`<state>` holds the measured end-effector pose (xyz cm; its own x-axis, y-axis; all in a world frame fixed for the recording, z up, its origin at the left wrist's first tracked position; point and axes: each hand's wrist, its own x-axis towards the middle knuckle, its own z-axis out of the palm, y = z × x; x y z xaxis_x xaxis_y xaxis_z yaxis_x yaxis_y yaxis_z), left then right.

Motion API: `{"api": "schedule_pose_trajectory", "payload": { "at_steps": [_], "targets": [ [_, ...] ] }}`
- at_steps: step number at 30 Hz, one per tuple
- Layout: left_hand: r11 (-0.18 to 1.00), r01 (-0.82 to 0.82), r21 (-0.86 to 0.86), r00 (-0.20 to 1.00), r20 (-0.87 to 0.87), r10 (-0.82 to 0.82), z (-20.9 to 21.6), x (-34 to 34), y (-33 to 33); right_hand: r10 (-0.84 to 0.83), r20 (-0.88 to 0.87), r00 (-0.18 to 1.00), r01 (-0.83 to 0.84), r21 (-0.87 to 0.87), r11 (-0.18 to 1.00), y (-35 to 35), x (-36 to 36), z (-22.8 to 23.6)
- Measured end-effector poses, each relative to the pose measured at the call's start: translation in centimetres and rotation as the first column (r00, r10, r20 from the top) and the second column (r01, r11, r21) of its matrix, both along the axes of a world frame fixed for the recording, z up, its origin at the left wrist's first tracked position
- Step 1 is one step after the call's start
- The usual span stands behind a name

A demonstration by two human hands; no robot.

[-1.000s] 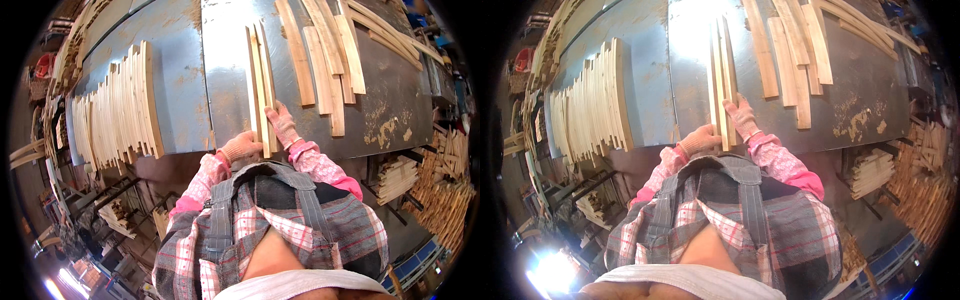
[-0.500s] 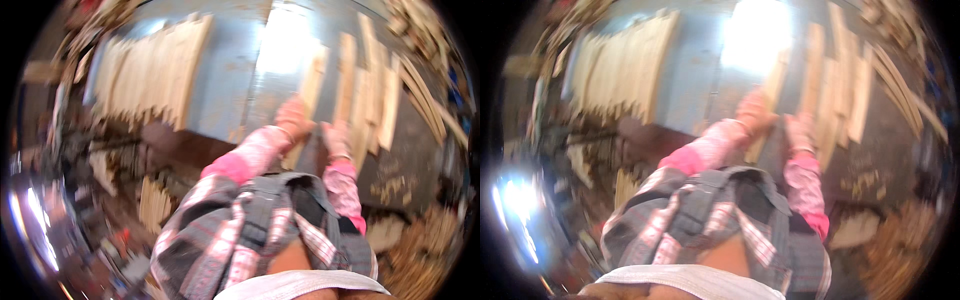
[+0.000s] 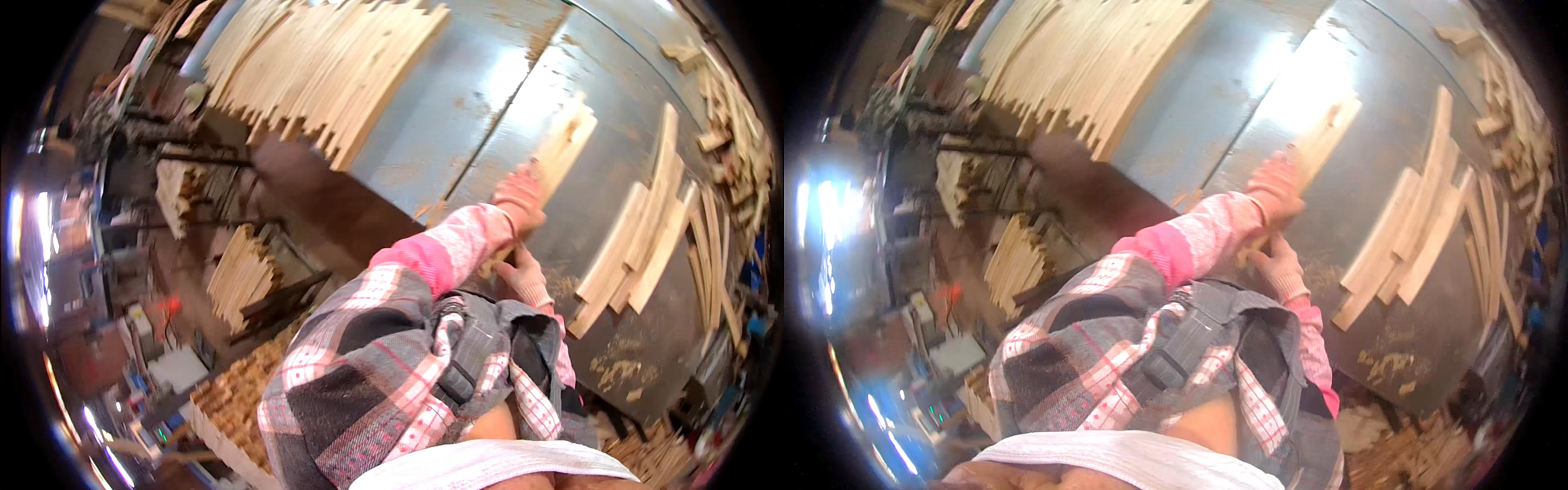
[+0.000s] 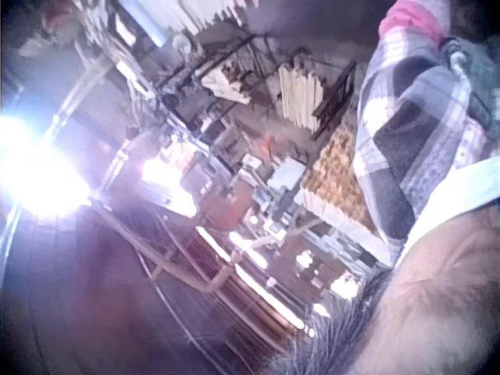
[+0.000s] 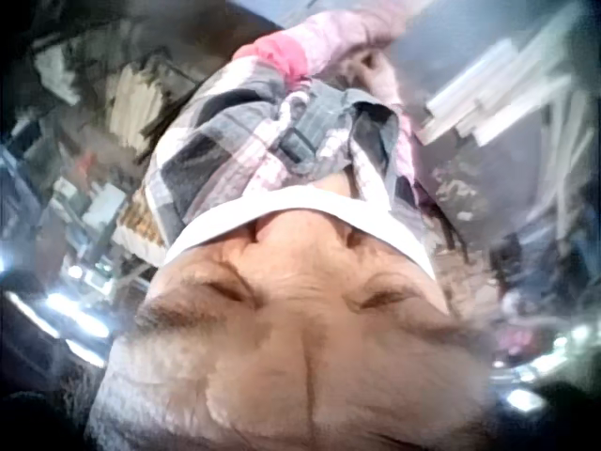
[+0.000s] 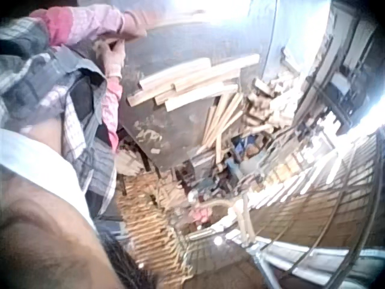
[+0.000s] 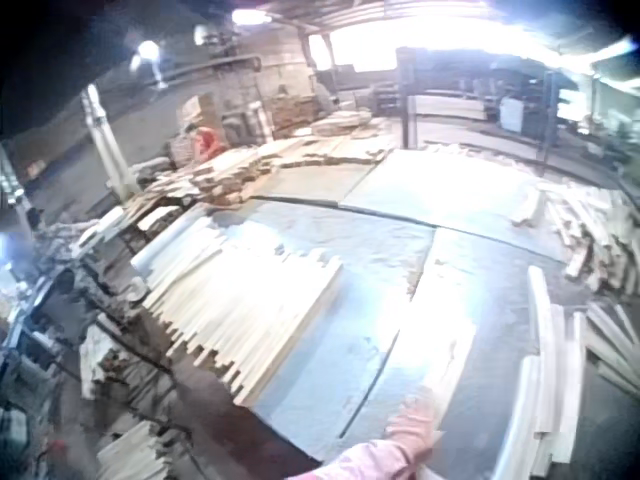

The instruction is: The person sorts and stacks thin wooden planks on a large metal table in a workshop. They pick up planks from a pile, inspect them, and arrange them into a neat stack, occasionally moving other planks aside to clear space.

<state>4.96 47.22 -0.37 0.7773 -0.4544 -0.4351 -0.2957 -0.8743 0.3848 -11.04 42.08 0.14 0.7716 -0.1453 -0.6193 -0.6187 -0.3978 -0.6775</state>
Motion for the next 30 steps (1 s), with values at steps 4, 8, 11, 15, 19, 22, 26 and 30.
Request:
{"api": "schedule_pose_trajectory", "payload": {
  "at_steps": [4, 8, 11, 15, 19, 22, 26, 30],
  "targets": [
    [0.952, 0.109, -0.287, 0.941, 0.339, -0.006, -2.1, 4.3, 3.2, -0.023, 0.018, 1.0, 0.027, -0.258, 0.966, -3.9, -1.3, 0.0],
    [0.968, 0.091, -0.234, 0.881, 0.472, 0.032, -1.4, 12.6, 10.4, -0.419, 0.091, 0.903, 0.415, -0.435, 0.799, -10.6, -6.1, -1.1],
    [0.994, -0.034, 0.101, 0.895, 0.445, -0.014, 1.3, 17.2, 15.4, -0.661, 0.013, 0.75, 0.519, -0.631, 0.576, -16.3, -10.6, 0.2],
    [0.873, -0.161, 0.461, 0.838, 0.531, -0.126, 0.3, 19.4, 19.0, -0.752, 0.105, 0.65, 0.528, -0.775, 0.348, -21.7, -11.7, 3.2],
    [0.911, 0.009, 0.412, 0.799, 0.545, -0.255, -1.4, 18.6, 14.5, -0.824, 0.025, 0.566, 0.573, -0.731, 0.371, -26.8, -11.4, 3.3],
    [0.954, 0.246, 0.17, 0.762, 0.575, -0.299, -3.2, 15.1, 8.4, -0.787, 0.006, 0.617, 0.664, -0.54, 0.517, -29.6, -10.9, 3.0],
    [0.9, 0.418, -0.127, 0.836, 0.441, -0.326, -3.0, 8.4, -0.1, -0.719, 0.266, 0.643, 0.703, -0.578, 0.415, -30.2, -7.6, 3.6],
    [0.848, 0.477, -0.231, 0.868, 0.278, -0.412, -0.8, 1.5, -7.2, -0.557, -0.019, 0.83, 0.43, -0.615, 0.661, -29.9, -1.5, 2.7]
  ]
}}
